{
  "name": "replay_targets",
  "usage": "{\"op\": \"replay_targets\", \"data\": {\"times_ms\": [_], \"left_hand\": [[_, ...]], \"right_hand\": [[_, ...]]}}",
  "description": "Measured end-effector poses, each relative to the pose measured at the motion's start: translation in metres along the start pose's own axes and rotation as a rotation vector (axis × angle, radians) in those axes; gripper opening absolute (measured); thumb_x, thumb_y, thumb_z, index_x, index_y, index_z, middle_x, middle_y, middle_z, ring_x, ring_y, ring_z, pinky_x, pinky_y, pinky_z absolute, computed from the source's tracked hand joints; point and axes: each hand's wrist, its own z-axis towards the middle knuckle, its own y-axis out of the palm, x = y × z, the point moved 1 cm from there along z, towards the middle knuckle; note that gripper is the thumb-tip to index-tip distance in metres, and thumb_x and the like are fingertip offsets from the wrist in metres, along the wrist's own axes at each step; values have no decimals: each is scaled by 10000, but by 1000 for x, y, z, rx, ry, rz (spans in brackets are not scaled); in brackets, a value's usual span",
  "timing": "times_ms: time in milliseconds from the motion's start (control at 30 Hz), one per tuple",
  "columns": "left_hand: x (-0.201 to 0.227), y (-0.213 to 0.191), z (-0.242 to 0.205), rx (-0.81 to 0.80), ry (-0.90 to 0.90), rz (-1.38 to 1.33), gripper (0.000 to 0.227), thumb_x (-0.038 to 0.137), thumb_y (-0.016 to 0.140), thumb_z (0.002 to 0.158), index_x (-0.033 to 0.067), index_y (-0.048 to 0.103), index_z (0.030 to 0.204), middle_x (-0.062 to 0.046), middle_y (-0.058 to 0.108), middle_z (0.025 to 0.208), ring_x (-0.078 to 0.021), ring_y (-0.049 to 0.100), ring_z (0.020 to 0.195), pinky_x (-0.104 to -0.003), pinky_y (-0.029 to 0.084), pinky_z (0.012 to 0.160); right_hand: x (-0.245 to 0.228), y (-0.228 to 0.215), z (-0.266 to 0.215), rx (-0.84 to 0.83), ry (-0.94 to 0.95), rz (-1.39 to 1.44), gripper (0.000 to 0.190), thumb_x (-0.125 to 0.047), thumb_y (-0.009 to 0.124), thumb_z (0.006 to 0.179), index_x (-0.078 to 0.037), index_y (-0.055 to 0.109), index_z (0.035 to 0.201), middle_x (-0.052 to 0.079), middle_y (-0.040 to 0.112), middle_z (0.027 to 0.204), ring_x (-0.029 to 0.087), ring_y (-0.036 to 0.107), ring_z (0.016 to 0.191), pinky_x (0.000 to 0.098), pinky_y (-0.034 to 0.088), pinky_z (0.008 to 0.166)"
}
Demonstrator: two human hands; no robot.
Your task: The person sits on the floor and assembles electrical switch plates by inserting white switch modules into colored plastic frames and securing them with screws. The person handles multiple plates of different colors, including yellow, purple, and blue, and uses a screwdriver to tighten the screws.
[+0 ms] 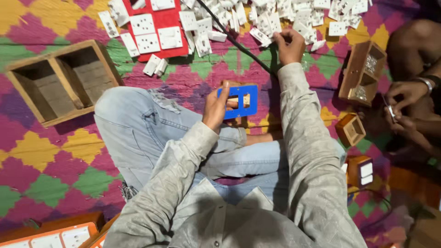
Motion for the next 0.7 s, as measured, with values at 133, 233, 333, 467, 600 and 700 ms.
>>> {"op": "replay_targets", "data": {"times_ms": [133,233,333,467,600,700], "left_hand": [[-1,-1,5,10,63,-11,490,465,494,1067,33,702,1169,-99,761,891,-150,743,658,-257,544,530],[-2,-4,5,44,103,55,526,486,490,1116,26,736,1183,-80,727,875,-117,648,656,-241,496,548],[-2,-5,1,-1,37,-11,562,541,425,1036,63,698,1146,-68,729,795,-182,671,541,-290,518,456],[-7,-4,7,-30,64,-227,559,519,443,1041,35,618,1260,-107,753,1043,-187,745,838,-312,613,720],[-16,0,12,-86,161,-345,585,497,450,1076,-17,609,1306,-136,716,1154,-201,722,977,-335,601,869],[-18,1,9,-119,189,-324,583,474,457,1093,-33,614,1335,-124,713,1200,-176,702,1057,-312,566,950]], "right_hand": [[-32,-23,-2,-86,273,524,114,-135,780,994,-66,695,1026,16,726,927,116,689,804,262,582,713],[-82,-65,-19,-176,372,721,128,-106,772,1001,-61,656,1033,36,730,977,136,732,894,275,625,798],[-135,-92,-52,-231,361,709,104,-106,743,993,-47,674,1043,47,736,954,143,724,854,274,602,770],[-185,-102,-123,-288,395,782,142,-127,712,1041,-28,705,1142,22,670,888,85,592,713,244,485,644],[-211,-78,-197,-231,656,776,121,-140,723,995,-39,711,1060,-9,656,774,48,540,588,198,398,529],[-214,-57,-215,-338,835,855,161,-197,703,967,-61,737,1048,-66,591,669,10,471,506,185,352,441]]}}
